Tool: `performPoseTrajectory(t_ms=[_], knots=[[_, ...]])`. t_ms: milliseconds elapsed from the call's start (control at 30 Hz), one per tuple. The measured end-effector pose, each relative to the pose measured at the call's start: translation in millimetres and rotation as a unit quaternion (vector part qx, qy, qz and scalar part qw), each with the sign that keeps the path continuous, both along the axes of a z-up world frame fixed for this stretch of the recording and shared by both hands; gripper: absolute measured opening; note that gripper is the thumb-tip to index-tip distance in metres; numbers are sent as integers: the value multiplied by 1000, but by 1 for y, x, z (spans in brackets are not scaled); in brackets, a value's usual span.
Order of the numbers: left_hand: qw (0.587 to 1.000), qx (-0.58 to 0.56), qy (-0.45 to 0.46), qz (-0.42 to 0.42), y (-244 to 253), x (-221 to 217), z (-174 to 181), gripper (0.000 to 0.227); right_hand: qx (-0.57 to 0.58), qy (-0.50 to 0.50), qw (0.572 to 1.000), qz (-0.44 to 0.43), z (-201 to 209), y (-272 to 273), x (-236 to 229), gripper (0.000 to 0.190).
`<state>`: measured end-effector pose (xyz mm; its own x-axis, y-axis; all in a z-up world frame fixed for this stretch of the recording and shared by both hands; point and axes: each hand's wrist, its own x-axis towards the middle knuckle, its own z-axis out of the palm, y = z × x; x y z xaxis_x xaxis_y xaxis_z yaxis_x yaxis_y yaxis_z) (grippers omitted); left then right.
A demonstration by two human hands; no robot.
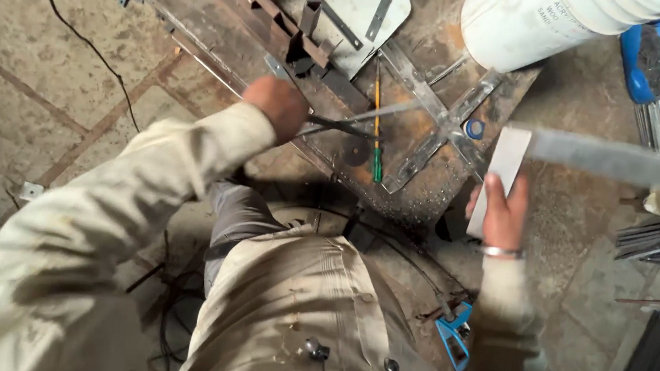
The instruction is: Welding and measuring metal strips to form a cross-shaped structure.
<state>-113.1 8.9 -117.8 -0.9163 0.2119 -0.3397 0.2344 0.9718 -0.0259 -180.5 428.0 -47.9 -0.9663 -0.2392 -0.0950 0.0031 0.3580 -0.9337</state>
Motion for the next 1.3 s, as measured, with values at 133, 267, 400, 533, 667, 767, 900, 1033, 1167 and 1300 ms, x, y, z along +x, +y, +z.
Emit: performPoseTrajectory(t_ms=[133, 267, 400, 533, 667, 767, 900, 1033, 1167, 1300], knots=[[977, 188, -8, 99, -43, 35, 25, 26, -35, -43, 997, -60, -9, 4, 42, 23], [923, 364, -38, 118, -41, 59, 52, 39, -119, -104, 986, -55, 5, -7, 64, 24], [874, 466, -63, 119, -22, 74, 92, 40, -156, -141, 978, -15, 21, -12, 66, 27], [821, 555, -72, 110, -10, 82, 121, 34, -87, -145, 983, 70, 50, -27, 81, 34], [794, 593, -83, 106, -5, 90, 128, 32, -69, -160, 979, 104, 62, -39, 99, 36], [794, 593, -89, 99, -1, 92, 132, 34, -42, -10, 986, 163, 66, -44, 109, 36], [799, 585, -105, 93, 0, 92, 137, 34, -34, -7, 988, 153, 79, -53, 120, 40], [807, 579, -93, 75, 3, 91, 145, 34, -1, 34, 989, 143, 82, -54, 126, 38], [816, 568, -85, 69, 3, 91, 147, 34, 23, 58, 988, 141, 83, -54, 129, 36], [816, 567, -84, 68, 4, 92, 152, 34, 12, 36, 990, 134, 79, -54, 130, 37]])
